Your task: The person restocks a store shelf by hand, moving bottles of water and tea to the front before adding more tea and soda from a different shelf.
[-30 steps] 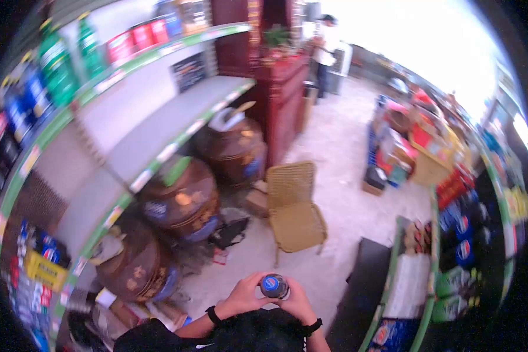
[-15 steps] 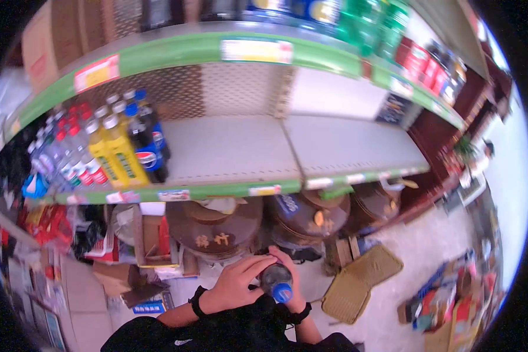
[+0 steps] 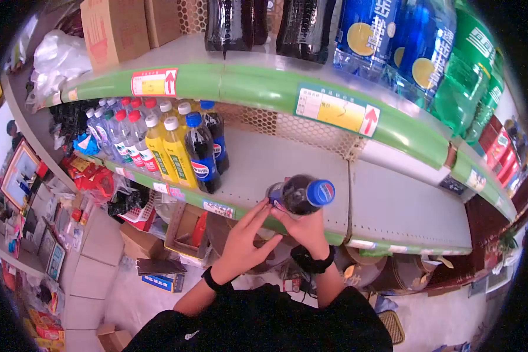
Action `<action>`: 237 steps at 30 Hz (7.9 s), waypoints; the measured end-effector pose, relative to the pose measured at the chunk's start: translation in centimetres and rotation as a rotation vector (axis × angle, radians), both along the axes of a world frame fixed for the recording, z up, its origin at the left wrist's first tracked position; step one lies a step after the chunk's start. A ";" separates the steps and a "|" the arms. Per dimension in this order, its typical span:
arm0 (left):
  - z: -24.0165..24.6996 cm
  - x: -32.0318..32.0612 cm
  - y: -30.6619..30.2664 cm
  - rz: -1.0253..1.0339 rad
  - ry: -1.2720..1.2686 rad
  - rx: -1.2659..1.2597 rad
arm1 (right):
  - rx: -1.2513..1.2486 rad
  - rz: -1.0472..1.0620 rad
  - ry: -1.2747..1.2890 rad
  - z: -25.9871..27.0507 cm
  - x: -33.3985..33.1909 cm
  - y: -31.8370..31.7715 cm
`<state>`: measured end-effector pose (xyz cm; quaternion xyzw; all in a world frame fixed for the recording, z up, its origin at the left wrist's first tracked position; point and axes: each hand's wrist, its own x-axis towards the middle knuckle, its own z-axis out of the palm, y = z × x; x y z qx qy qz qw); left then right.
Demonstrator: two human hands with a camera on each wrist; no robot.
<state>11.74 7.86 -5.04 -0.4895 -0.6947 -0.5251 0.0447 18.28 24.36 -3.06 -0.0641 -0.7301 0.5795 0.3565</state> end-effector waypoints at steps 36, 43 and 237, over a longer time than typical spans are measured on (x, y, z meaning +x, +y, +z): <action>-2.6 -11.8 4.5 0.030 0.071 -0.378 | 0.360 0.418 -0.446 -0.4 -17.9 7.8; -4.0 -14.3 6.0 0.145 0.010 -0.347 | 0.384 0.379 -0.398 -1.3 -23.5 7.5; -4.1 -7.2 -3.7 0.219 0.073 -0.093 | 0.043 0.026 0.049 -1.4 -11.6 -5.2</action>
